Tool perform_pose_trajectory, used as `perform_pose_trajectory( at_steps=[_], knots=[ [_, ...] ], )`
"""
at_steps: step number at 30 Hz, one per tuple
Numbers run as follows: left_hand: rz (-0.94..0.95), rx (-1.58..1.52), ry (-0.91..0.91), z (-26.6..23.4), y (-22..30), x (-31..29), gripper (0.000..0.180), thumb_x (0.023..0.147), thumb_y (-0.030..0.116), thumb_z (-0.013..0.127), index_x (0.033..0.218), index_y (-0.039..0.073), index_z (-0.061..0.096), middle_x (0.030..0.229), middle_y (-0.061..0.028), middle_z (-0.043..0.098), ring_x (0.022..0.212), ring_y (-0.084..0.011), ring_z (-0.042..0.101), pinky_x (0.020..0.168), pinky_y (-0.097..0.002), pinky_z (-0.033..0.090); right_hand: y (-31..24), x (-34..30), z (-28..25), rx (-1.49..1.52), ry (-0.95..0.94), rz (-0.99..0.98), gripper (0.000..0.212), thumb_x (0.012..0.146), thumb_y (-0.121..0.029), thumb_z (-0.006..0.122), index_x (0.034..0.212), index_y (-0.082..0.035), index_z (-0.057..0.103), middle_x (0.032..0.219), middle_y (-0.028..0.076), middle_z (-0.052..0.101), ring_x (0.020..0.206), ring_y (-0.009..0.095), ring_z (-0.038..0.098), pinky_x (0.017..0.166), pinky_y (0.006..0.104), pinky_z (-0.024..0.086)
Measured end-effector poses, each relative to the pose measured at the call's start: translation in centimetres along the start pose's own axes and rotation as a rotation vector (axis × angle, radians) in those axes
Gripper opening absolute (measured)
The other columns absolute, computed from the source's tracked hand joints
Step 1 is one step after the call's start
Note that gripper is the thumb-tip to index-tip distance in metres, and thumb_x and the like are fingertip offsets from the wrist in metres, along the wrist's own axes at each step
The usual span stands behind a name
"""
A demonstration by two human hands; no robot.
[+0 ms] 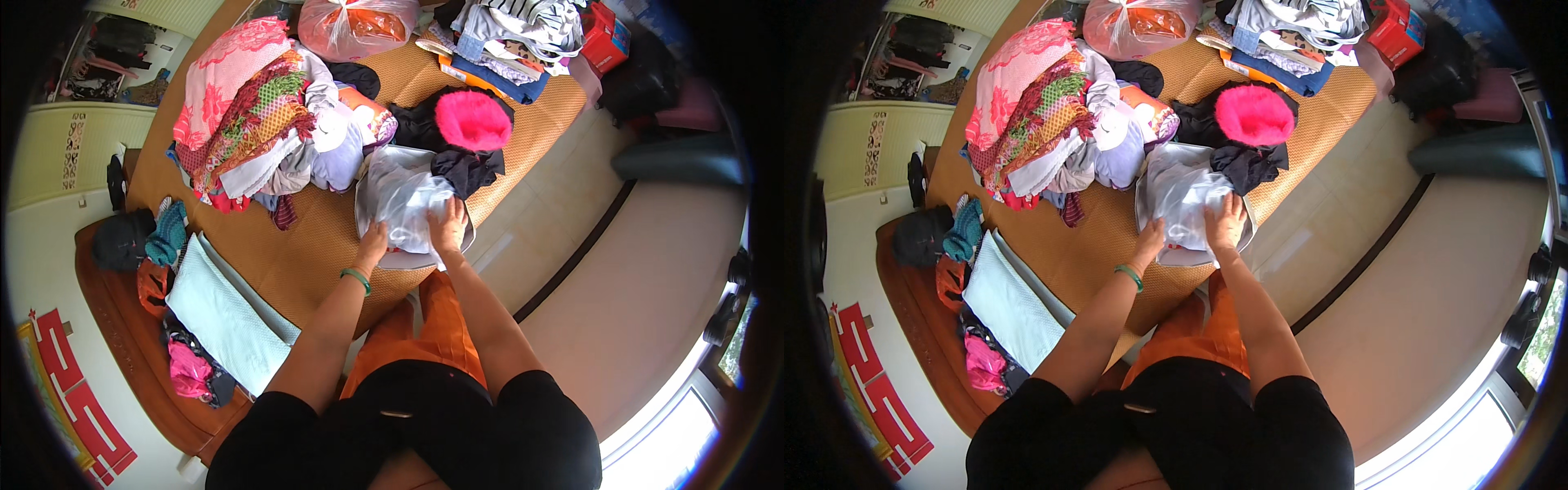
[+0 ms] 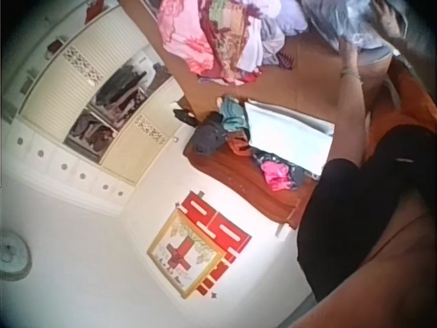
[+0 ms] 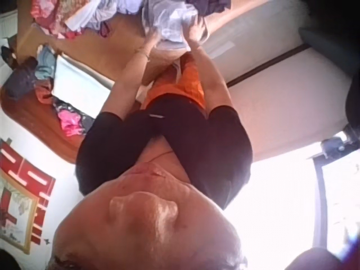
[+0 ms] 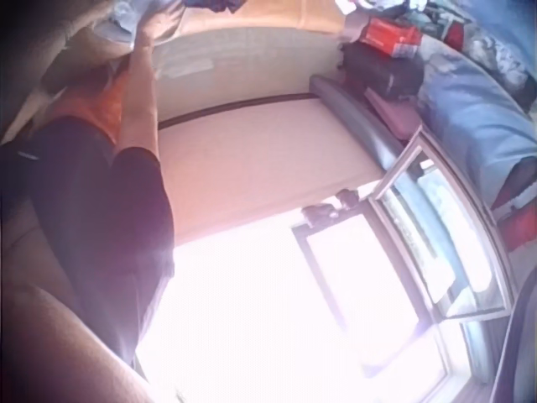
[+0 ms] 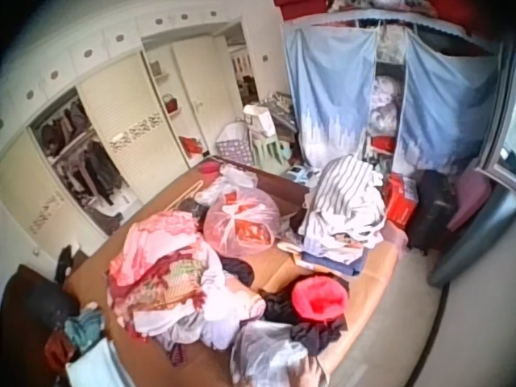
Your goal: The person sorts and folds various clothing items on a bed. They pick up a pink hat, a black garment, and a red patterned cloth, folding each and placing them into a plastic bag or on the bed.
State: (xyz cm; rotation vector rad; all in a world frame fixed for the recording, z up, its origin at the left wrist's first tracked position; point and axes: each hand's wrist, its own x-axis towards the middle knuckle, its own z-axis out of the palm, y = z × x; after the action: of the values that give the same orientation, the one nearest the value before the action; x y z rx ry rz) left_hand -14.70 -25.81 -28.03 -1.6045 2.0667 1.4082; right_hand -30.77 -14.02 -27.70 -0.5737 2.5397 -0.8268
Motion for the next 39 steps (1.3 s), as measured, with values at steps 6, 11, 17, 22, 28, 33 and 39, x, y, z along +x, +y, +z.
perform_pose_trajectory(
  at_steps=[6, 11, 17, 22, 28, 33, 39],
  knots=[
    [-0.014, 0.066, 0.061, -2.4, -0.8, 1.5, 0.062, 0.085, 0.036, 0.051, 0.133, 0.0, 0.033, 0.123, -0.0291, 0.046, 0.111, -0.0454, 0.046, 0.095, -0.0445, 0.038, -1.1, 3.1, 1.1, -0.048, -0.261, 0.194, 0.075, 0.076, -0.043, 0.062, 0.139, -0.016, 0.033, 0.145, 0.01, 0.025, 0.126, 0.039, 0.033, 0.1, 0.049, 0.032],
    [0.45, 0.623, 0.299, -5.2, 7.9, -0.8, 0.081, 0.076, 0.028, 0.066, 0.14, 0.007, 0.023, 0.142, -0.0238, 0.026, 0.128, -0.0412, 0.03, 0.098, -0.0488, 0.034, -0.6, 3.1, 0.9, -0.014, -0.217, 0.14, 0.071, 0.076, -0.043, 0.061, 0.136, -0.015, 0.037, 0.142, 0.012, 0.031, 0.121, 0.039, 0.04, 0.099, 0.0433, 0.035],
    [0.32, 0.603, 0.089, -3.0, 7.4, 1.8, 0.095, 0.074, 0.04, 0.067, 0.144, 0.01, 0.01, 0.143, -0.0232, 0.023, 0.125, -0.0405, 0.035, 0.096, -0.0474, 0.038, 0.0, 3.8, 1.4, 0.012, -0.218, 0.13, 0.074, 0.076, -0.046, 0.062, 0.137, -0.014, 0.035, 0.142, 0.013, 0.032, 0.121, 0.038, 0.04, 0.099, 0.0427, 0.036],
    [0.225, 0.673, 0.064, -1.8, 2.8, 5.5, 0.1, 0.072, 0.043, 0.069, 0.142, 0.003, 0.01, 0.142, -0.0245, 0.024, 0.115, -0.0422, 0.046, 0.093, -0.0438, 0.043, -1.3, 5.2, 0.2, 0.047, -0.359, 0.194, 0.079, 0.075, -0.048, 0.063, 0.137, -0.007, 0.035, 0.136, 0.021, 0.038, 0.121, 0.037, 0.042, 0.1, 0.0379, 0.036],
    [0.244, 0.236, -0.132, -4.4, 2.6, 6.2, 0.096, 0.067, 0.028, 0.072, 0.139, -0.005, 0.016, 0.142, -0.0267, 0.023, 0.13, -0.0391, 0.027, 0.107, -0.0375, 0.026, -1.4, 3.5, -7.2, 0.384, -0.342, -0.102, 0.051, 0.079, -0.025, 0.067, 0.124, -0.005, 0.051, 0.123, 0.019, 0.052, 0.109, 0.032, 0.053, 0.093, 0.035, 0.041],
    [0.665, 0.274, 0.134, -6.4, 9.3, 2.4, 0.09, 0.07, 0.026, 0.072, 0.141, 0.005, 0.021, 0.145, -0.021, 0.02, 0.134, -0.0369, 0.02, 0.108, -0.0483, 0.021, 1.4, 6.4, -9.2, 0.143, -0.016, -0.027, 0.057, 0.075, -0.023, 0.068, 0.127, -0.009, 0.048, 0.124, 0.016, 0.052, 0.113, 0.032, 0.05, 0.094, 0.0368, 0.042],
    [0.558, 0.86, -0.045, -0.7, 11.4, 1.9, 0.077, 0.075, 0.042, 0.066, 0.139, 0.019, 0.031, 0.15, -0.0077, 0.015, 0.138, -0.0333, 0.01, 0.102, -0.0632, 0.019, 0.1, 11.3, -4.8, 0.13, -0.352, 0.024, 0.059, 0.072, -0.022, 0.068, 0.126, -0.016, 0.048, 0.112, 0.019, 0.056, 0.103, 0.036, 0.055, 0.088, 0.0412, 0.046]
  ],
)
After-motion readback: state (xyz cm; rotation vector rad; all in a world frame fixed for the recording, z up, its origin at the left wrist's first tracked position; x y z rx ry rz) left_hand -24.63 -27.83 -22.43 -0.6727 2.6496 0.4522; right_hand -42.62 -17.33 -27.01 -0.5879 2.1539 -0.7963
